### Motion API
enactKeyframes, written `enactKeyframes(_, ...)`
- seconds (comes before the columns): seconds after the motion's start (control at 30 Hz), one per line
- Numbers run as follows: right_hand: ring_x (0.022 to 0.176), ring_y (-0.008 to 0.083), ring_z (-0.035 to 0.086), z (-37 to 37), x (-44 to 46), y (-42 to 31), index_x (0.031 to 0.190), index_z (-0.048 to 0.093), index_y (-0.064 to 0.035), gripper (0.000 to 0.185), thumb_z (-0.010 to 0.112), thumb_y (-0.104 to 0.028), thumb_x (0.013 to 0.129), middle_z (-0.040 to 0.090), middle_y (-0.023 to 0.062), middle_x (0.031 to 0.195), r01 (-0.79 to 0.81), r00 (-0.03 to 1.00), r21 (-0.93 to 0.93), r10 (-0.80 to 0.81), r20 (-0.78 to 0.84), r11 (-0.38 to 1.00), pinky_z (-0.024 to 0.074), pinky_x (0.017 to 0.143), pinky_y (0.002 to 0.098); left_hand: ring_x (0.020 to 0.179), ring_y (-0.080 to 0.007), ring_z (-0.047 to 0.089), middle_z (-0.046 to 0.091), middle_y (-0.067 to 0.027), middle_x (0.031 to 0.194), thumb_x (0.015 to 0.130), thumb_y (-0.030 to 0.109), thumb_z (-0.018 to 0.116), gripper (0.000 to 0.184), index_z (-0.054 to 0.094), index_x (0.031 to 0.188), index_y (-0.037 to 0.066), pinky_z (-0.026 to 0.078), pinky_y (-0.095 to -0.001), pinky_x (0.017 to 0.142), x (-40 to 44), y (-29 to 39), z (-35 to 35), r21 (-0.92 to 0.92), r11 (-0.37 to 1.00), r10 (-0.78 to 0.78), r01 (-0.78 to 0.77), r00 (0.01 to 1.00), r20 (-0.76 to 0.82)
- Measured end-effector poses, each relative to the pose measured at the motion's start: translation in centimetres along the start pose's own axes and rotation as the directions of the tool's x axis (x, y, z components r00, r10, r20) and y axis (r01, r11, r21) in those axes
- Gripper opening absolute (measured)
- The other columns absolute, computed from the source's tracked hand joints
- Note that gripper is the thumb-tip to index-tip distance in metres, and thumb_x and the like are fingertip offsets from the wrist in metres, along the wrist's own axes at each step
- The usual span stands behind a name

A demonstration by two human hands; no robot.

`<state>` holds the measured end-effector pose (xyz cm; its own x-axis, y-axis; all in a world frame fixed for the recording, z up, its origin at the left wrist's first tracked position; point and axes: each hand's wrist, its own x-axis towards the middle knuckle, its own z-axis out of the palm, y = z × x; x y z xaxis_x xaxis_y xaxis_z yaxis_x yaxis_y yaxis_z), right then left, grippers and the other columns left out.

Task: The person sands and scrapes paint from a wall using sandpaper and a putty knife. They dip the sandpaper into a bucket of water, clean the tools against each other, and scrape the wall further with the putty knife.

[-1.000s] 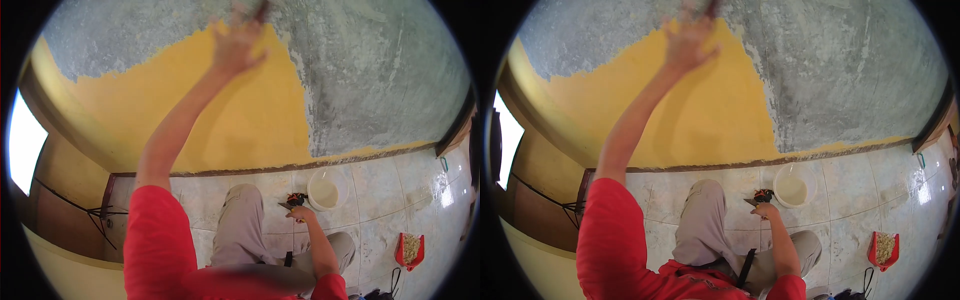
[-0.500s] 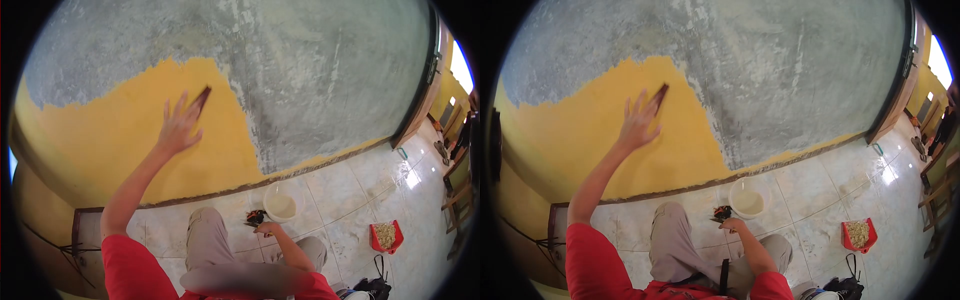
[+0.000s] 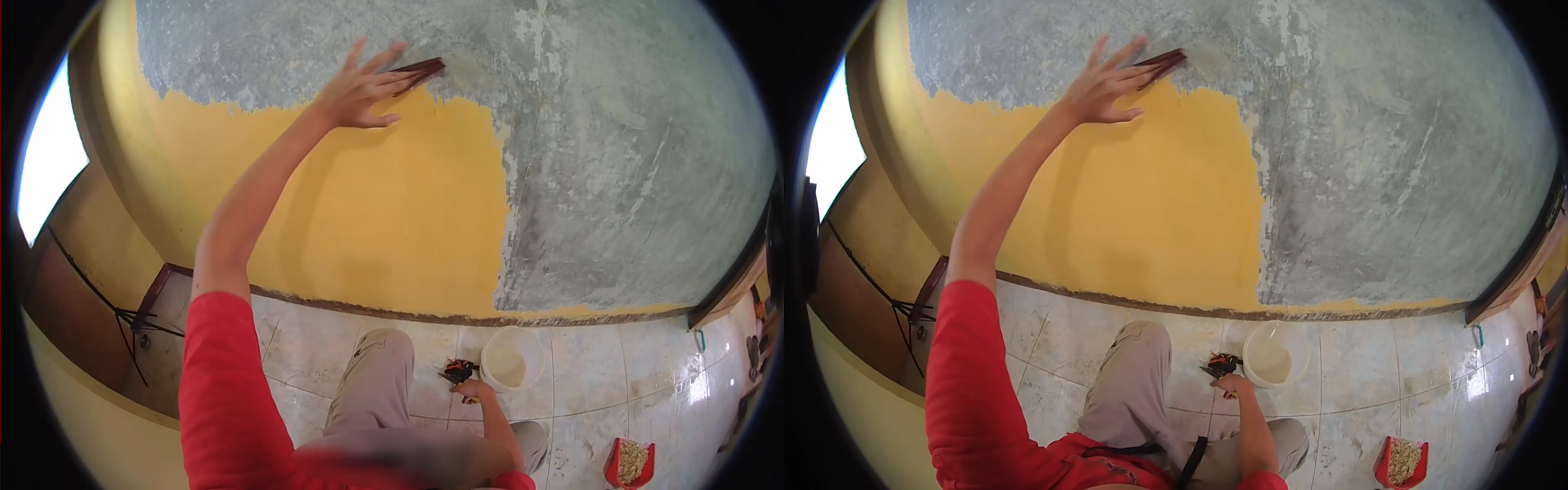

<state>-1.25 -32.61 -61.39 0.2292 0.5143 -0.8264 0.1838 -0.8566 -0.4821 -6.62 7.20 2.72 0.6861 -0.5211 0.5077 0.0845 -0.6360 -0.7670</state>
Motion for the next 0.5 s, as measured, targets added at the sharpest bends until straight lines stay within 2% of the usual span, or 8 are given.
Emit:
enactKeyframes(0.03,0.062,0.0207,0.066,-0.2,-0.8,-0.7,0.103,0.066,0.005,0.058,0.069,-0.051,0.091,0.071,0.0161,0.083,-0.005,1.0,-0.014,0.005,0.002,1.0,0.0536,0.054,0.0331,0.157,-0.0201,0.019,0.055,0.0088,0.148,0.083,0.049,0.071,0.063,0.062,0.138,0.02,0.01,-0.0693,0.121,0.9,0.0,0.1,-0.001,1.0,0.001,-0.001,1.0,0.007)
enactKeyframes(0.13,0.062,0.0206,0.065,0.5,0.6,-1.5,0.105,0.066,0.0058,0.058,0.071,-0.05,0.09,0.07,0.016,0.082,0.021,1.0,-0.02,-0.021,0.004,1.0,0.0535,0.055,0.0331,0.157,-0.0174,0.018,0.055,0.0101,0.149,0.084,0.052,0.069,0.068,0.057,0.144,0.023,0.009,-0.0705,0.121,3.4,0.4,0.8,-0.099,0.986,0.13,-0.131,0.991,-0.018)
enactKeyframes(0.2,0.062,0.0204,0.064,-0.1,0.3,-2.2,0.106,0.066,0.0056,0.059,0.073,-0.05,0.089,0.069,0.0155,0.081,-0.003,0.999,-0.028,0.004,0.036,1.0,0.0536,0.055,0.0334,0.157,-0.0211,0.017,0.056,0.0052,0.148,0.087,0.05,0.067,0.063,0.061,0.14,0.017,0.011,-0.071,0.118,3.8,-0.1,0.7,-0.059,0.976,0.205,-0.208,0.978,-0.044)
enactKeyframes(0.27,0.062,0.0208,0.064,0.5,-1.0,-2.9,0.104,0.067,0.0053,0.061,0.073,-0.053,0.088,0.068,0.0145,0.08,0.025,0.999,-0.072,-0.023,0.023,0.997,0.0539,0.055,0.0341,0.157,-0.0189,0.017,0.056,0.0076,0.147,0.087,0.051,0.067,0.064,0.059,0.143,0.02,0.011,-0.0718,0.119,0.1,-1.1,0.0,-0.027,0.987,0.157,-0.158,0.987,-0.011)
enactKeyframes(0.33,0.062,0.0207,0.064,0.3,-1.4,-4.5,0.102,0.067,0.0057,0.062,0.072,-0.055,0.087,0.069,0.0145,0.081,0.034,0.999,-0.116,-0.03,0.035,0.993,0.054,0.056,0.0343,0.157,-0.0166,0.017,0.057,0.0101,0.146,0.087,0.051,0.067,0.065,0.057,0.145,0.023,0.01,-0.0726,0.119,1.1,-0.9,-1.4,0.009,0.991,0.136,-0.137,0.991,0.007)
enactKeyframes(0.4,0.063,0.0207,0.065,-0.3,-1.9,-4.9,0.1,0.067,0.006,0.064,0.072,-0.056,0.086,0.069,0.0145,0.081,0.023,0.999,-0.167,-0.016,0.041,0.986,0.0541,0.056,0.0346,0.154,-0.0376,0.026,0.037,0.0008,0.165,0.09,0.053,0.06,0.086,0.026,0.163,0.023,0.012,-0.0799,0.113,4.9,0.7,-3.8,0.057,0.998,-0.008,-0.006,0.97,0.243)
enactKeyframes(0.43,0.063,0.0208,0.065,-0.5,-2.1,-5.1,0.099,0.067,0.0063,0.066,0.071,-0.058,0.086,0.07,0.0148,0.082,0.052,0.998,-0.113,-0.049,0.029,0.992,0.0538,0.056,0.0344,0.156,-0.0336,0.022,0.034,0.0104,0.165,0.088,0.058,0.061,0.083,0.03,0.161,0.035,0.01,-0.0822,0.112,5.3,0.3,-1.2,0.025,0.999,0.038,-0.038,0.999,0.003)
enactKeyframes(0.5,0.065,0.0207,0.067,0.3,-1.5,-5.0,0.098,0.068,0.0066,0.069,0.07,-0.062,0.086,0.071,0.0164,0.085,0.071,0.996,0.037,-0.073,0.057,0.997,0.053,0.056,0.0338,0.156,-0.0338,0.02,0.033,0.0107,0.166,0.088,0.061,0.06,0.082,0.032,0.16,0.035,0.01,-0.0828,0.112,3.7,-0.4,-0.1,0.029,0.996,0.08,-0.082,0.994,0.081)
